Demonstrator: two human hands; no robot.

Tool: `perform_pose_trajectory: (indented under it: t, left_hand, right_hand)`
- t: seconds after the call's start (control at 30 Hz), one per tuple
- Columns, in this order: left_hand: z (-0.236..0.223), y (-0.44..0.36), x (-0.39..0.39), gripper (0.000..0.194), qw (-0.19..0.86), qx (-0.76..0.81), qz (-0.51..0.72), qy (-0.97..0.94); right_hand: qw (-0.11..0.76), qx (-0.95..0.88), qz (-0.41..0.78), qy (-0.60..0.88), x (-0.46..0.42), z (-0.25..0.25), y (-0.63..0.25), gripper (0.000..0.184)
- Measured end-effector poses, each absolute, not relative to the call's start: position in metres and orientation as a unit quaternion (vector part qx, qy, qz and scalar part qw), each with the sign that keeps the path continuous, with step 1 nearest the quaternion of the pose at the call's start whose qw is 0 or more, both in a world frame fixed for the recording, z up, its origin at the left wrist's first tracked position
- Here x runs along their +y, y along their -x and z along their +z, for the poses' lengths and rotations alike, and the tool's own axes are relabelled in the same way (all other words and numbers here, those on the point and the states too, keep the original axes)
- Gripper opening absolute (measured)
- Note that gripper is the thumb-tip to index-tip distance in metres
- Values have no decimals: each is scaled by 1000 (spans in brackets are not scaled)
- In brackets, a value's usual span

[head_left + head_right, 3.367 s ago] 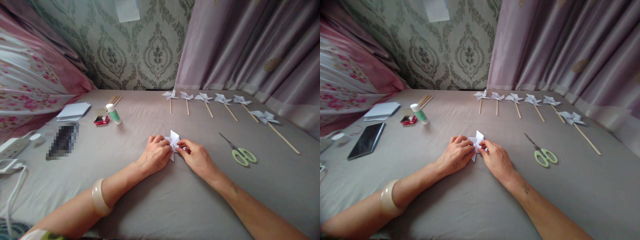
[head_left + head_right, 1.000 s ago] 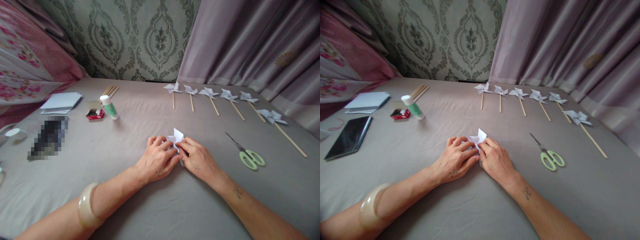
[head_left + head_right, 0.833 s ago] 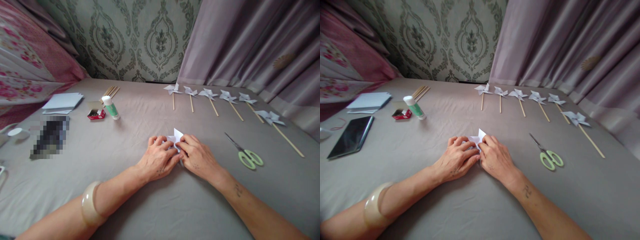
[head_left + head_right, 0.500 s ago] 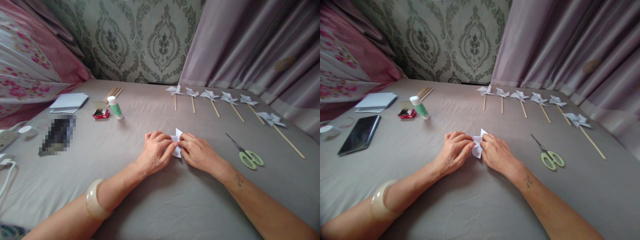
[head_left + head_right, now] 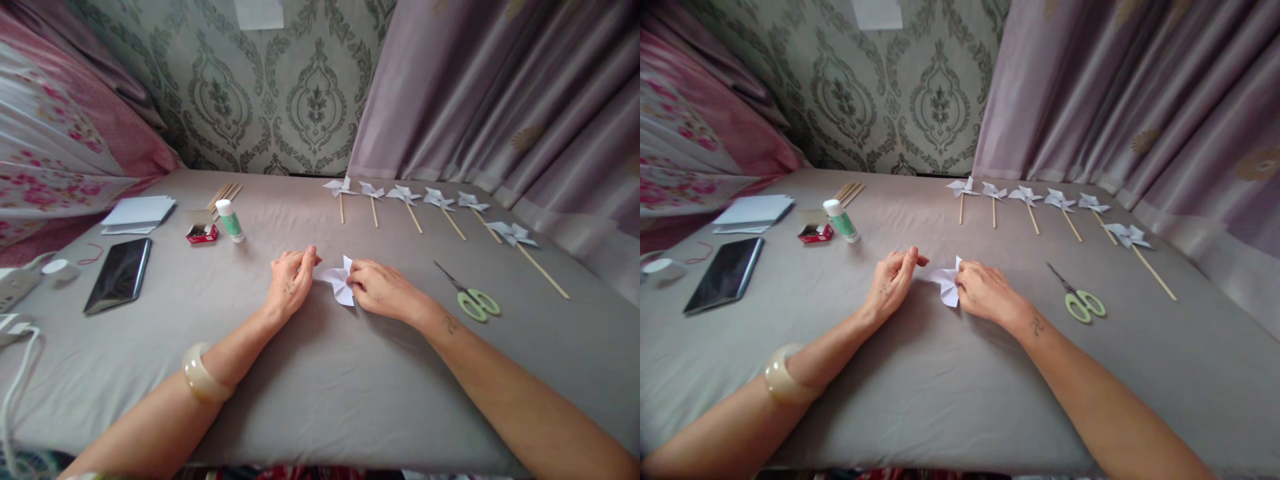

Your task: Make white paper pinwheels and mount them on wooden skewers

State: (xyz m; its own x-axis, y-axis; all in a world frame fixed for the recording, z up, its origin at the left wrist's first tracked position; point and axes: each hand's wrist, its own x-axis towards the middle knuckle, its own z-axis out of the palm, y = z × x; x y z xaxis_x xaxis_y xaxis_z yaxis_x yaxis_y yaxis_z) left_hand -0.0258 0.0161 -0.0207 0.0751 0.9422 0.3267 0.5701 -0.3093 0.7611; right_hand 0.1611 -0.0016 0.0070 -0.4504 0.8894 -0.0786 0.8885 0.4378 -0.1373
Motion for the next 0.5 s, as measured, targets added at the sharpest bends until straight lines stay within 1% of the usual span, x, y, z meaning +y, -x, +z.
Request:
perform_pose_trajectory:
  t: [0.13,0.27,0.5]
  left_hand:
    - [-28,32,23,56,264,547,438,-662]
    - [-30,35,27,58,277,544,464,-642]
    - [-29,38,27,58,290,540,464,-640]
  right_hand:
    - [3,-841,97,533,5,11,-162,32]
    - [9,-847,119,517,12,10,-168,32]
    - [99,-837,166,511,15,4,-180,35]
